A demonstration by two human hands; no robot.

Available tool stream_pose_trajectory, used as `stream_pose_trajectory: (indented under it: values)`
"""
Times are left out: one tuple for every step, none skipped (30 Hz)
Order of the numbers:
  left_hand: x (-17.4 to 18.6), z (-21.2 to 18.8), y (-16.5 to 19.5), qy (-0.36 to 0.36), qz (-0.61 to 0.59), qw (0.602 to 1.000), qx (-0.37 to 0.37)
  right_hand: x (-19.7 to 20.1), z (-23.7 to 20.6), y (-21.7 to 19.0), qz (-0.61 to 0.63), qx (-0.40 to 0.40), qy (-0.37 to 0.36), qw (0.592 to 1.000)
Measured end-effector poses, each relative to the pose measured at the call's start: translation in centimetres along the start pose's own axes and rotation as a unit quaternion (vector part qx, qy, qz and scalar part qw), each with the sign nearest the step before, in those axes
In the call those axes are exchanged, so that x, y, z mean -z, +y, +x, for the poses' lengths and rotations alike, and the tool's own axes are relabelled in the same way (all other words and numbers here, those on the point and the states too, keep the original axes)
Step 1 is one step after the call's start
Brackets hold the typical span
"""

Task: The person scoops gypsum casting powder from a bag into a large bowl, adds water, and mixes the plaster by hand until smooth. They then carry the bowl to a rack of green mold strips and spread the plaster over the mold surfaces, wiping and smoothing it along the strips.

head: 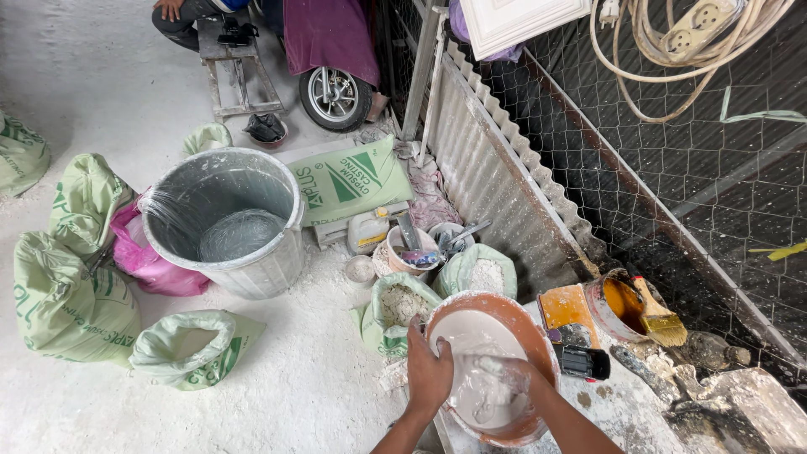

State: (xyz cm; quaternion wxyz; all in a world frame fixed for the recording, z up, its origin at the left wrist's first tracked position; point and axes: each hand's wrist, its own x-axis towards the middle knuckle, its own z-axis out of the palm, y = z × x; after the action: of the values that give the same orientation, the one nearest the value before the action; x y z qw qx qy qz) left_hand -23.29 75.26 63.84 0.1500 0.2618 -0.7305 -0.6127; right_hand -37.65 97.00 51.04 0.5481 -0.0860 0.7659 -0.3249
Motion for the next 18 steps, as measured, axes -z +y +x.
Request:
stream_pose_trajectory:
  values:
    - [0.0, 0.0, 0.0, 0.0, -0.004, 1.0, -0.003, 0.2, -0.1, 0.0, 0.017, 0.01, 0.008, 1.0]
    - [0.0, 0.0, 0.0, 0.001, -0.006, 1.0, -0.005, 0.4, -0.2, -0.1, 0.031, 0.022, 0.016, 0.999]
    - [0.1, -0.1, 0.0, 0.0, -0.006, 1.0, -0.005, 0.5, -0.3, -0.2, 0.044, 0.032, 0.025, 0.998]
    - [0.1, -0.1, 0.1, 0.0, -0.005, 1.0, -0.004, 0.6, -0.4, -0.5, 0.057, 0.04, 0.034, 0.997]
    - [0.2, -0.1, 0.1, -0.001, -0.005, 1.0, -0.004, 0.6, -0.5, -0.7, 0.067, 0.048, 0.042, 0.996]
    - [0.2, -0.1, 0.2, -0.004, -0.005, 1.0, -0.002, 0.5, -0.5, -1.1, 0.073, 0.055, 0.05, 0.995]
    - [0.2, -0.1, 0.3, -0.006, -0.006, 1.0, -0.001, 0.2, -0.6, -1.5, 0.079, 0.06, 0.058, 0.993]
    - [0.3, -0.1, 0.4, -0.008, -0.006, 1.0, 0.0, 0.0, -0.7, -2.1, 0.083, 0.064, 0.063, 0.992]
    - [0.3, -0.1, 0.5, -0.006, -0.006, 1.0, -0.002, -0.4, -0.7, -2.7, 0.079, 0.066, 0.069, 0.992]
    - [0.3, -0.1, 0.6, -0.003, -0.007, 1.0, -0.005, -0.8, -0.8, -3.3, 0.07, 0.068, 0.072, 0.993]
    - [0.3, -0.1, 0.6, 0.0, -0.008, 1.0, -0.008, -1.2, -0.8, -4.1, 0.06, 0.068, 0.078, 0.993]
    - [0.3, -0.1, 0.6, -0.002, -0.009, 1.0, -0.003, -1.6, -0.7, -4.8, 0.041, 0.066, 0.084, 0.993]
    - [0.3, -0.1, 0.5, -0.005, -0.01, 1.0, 0.002, -2.2, -0.7, -5.4, 0.011, 0.063, 0.096, 0.993]
    - [0.2, -0.1, 0.5, -0.007, -0.011, 1.0, 0.008, -2.8, -0.5, -5.9, -0.024, 0.058, 0.109, 0.992]
    - [0.1, -0.1, 0.4, -0.004, -0.011, 1.0, 0.002, -3.3, -0.2, -6.3, -0.099, 0.039, 0.13, 0.986]
    - [0.1, -0.1, 0.3, 0.001, -0.011, 1.0, -0.004, -3.8, 0.2, -6.6, -0.186, 0.017, 0.149, 0.971]
    - [0.0, -0.1, 0.2, 0.006, -0.011, 1.0, -0.01, -4.3, 0.7, -6.7, -0.287, -0.006, 0.165, 0.943]
    - [-0.1, -0.1, 0.1, 0.009, -0.011, 1.0, -0.014, -4.7, 1.2, -6.6, -0.314, -0.024, 0.149, 0.937]
